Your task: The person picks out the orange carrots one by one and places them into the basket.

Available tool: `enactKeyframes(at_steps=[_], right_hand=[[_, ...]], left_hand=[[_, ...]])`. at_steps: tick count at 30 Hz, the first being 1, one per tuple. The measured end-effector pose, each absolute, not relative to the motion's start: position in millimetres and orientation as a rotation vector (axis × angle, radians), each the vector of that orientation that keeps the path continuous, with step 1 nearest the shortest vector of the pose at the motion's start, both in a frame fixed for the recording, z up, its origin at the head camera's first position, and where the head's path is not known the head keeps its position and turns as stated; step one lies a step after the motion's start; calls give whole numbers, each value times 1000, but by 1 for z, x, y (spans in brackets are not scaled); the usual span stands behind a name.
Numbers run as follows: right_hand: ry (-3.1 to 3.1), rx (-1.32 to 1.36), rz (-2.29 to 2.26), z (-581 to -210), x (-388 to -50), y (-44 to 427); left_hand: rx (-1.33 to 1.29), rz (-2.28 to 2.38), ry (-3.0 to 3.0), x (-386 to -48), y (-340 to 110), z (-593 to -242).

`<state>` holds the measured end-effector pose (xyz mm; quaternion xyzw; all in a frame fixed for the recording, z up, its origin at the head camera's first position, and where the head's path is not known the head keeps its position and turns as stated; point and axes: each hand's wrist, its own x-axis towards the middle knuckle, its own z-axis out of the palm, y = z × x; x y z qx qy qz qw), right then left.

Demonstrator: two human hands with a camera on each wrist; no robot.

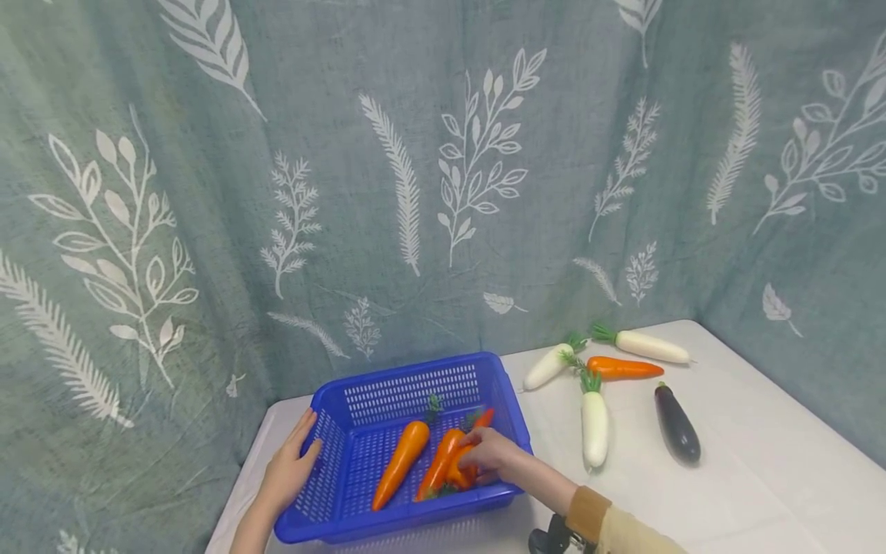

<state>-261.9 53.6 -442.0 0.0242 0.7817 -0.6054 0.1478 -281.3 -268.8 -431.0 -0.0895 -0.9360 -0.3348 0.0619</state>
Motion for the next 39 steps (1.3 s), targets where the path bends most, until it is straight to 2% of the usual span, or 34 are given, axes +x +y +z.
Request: enactKeyframes(at_steps=[4,10,24,39], right_hand=[[2324,31,-1656,-445,-264,49],[2419,-206,-1593,-449,-268,43],[2593,-391,-1361,-451,-275,32],[2647,-364,-1313,-449,-277,28]], left_hand=[[-284,-1012,-2824,-281,-270,-432],[-311,-1017,-2804,-279,-269,-434],[-304,-1014,-2795,-278,-267,-433],[-314,-1000,-2815,-283,-269,-432]])
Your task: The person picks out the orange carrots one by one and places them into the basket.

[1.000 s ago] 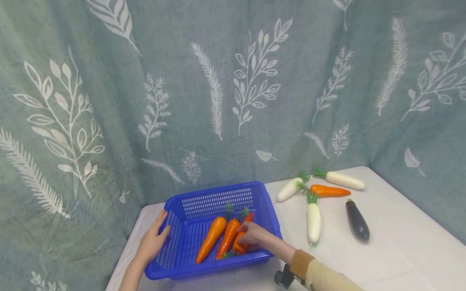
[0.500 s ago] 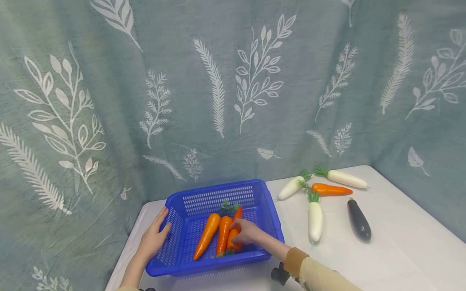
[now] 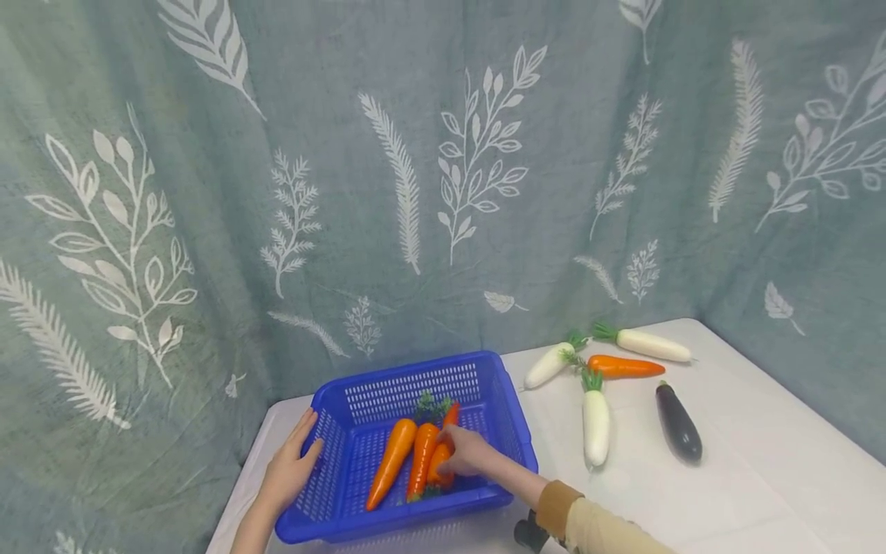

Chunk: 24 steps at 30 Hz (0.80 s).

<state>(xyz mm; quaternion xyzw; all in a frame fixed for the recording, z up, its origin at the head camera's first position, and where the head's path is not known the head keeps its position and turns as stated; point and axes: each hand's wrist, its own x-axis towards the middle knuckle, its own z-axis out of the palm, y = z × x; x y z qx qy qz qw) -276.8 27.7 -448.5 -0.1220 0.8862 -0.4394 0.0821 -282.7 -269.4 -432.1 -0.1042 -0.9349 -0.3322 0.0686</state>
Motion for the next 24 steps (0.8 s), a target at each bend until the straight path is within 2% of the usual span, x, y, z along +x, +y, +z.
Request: enactKeyframes(at_steps=[9,18,24], right_hand=[[2739,-376,-1320,-449,-278,31],[2750,-404,-1274,-460,-265,27],[2754,-436,-1229,-450,-273,32]], left_hand=[[-298,-1001,-2827,-284,-268,-433],[-289,-1007,-2827,-263,-274,-446],[-317,-989,-2814,-274,-271,-437]])
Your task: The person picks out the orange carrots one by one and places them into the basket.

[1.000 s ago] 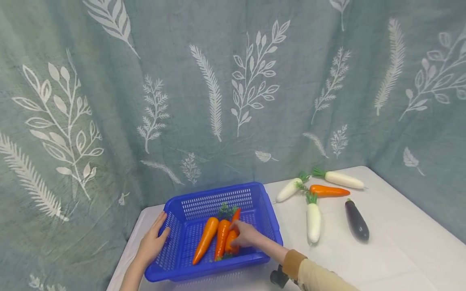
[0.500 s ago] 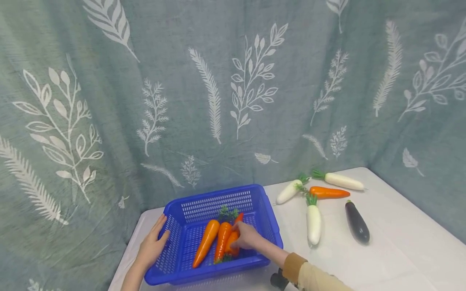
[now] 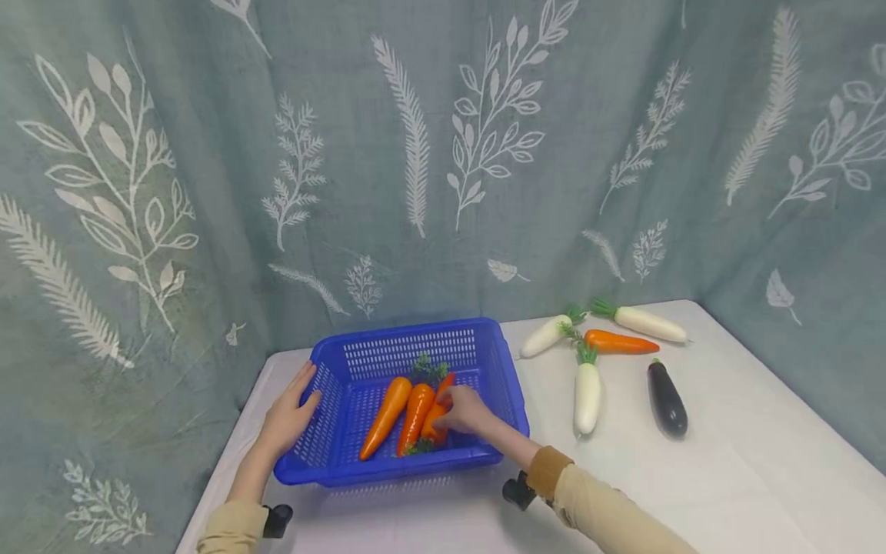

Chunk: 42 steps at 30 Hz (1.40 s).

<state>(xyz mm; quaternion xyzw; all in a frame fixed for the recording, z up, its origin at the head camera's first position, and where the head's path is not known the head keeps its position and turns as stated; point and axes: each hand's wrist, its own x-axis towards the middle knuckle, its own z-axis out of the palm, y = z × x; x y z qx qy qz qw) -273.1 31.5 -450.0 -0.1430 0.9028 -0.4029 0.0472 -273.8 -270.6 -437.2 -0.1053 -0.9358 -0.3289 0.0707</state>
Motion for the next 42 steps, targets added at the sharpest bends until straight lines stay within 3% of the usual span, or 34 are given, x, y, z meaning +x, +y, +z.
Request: enactKeyframes(at_steps=[12,42], right_hand=[[2759,-399,-1319,-428,-292,16],[2808,-413,-1435,-448,-273,39]], left_hand=[[-407,-863,-2814,-298,-281,-384],[-341,-989,-2808,-271,-267,-432]])
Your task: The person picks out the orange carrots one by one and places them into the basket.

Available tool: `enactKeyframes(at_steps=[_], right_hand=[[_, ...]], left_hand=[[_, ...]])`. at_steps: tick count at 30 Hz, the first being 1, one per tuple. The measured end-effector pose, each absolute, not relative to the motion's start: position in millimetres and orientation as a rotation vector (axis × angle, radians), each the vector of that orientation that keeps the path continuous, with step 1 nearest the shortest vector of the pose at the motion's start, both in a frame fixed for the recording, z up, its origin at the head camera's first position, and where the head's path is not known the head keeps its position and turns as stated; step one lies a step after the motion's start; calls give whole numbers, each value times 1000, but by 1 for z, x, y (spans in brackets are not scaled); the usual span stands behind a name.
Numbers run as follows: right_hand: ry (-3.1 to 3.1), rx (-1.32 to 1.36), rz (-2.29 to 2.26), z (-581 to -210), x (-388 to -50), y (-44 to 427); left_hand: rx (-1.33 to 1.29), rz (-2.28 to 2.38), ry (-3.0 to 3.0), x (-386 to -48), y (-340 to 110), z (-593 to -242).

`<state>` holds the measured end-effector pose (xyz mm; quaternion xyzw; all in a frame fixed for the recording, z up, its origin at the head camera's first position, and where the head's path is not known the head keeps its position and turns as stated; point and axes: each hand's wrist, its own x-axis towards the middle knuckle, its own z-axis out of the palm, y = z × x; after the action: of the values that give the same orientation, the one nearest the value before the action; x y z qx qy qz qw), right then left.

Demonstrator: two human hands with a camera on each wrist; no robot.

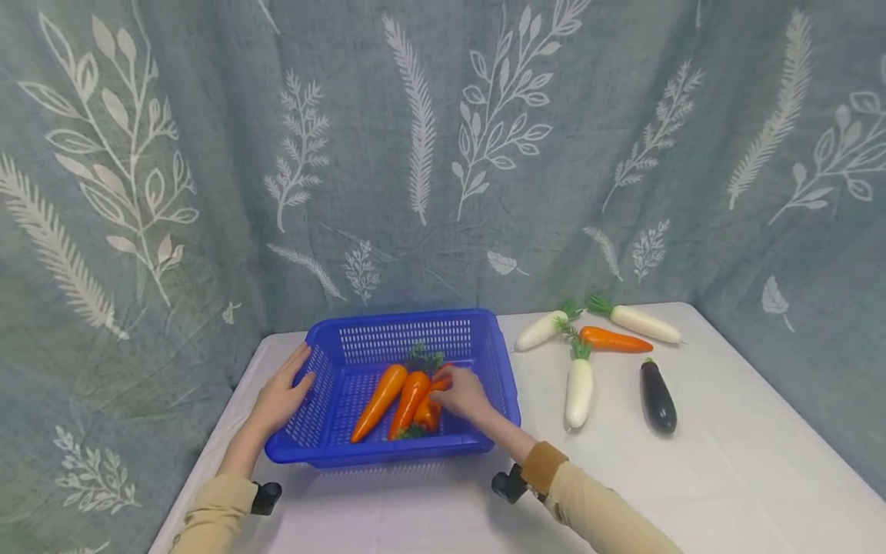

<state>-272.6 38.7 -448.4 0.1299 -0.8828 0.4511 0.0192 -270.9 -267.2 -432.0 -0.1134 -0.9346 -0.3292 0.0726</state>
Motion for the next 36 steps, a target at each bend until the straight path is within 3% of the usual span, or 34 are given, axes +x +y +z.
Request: enactKeyframes(at_steps=[20,36], right_hand=[[-2494,577,1473,-426,-254,72],[-2343,337,1495,-425,-256,122]], left_hand=[[-308,-986,-2828,-271,-268,-433],[-315,-988,-2813,-273,-268,-436]])
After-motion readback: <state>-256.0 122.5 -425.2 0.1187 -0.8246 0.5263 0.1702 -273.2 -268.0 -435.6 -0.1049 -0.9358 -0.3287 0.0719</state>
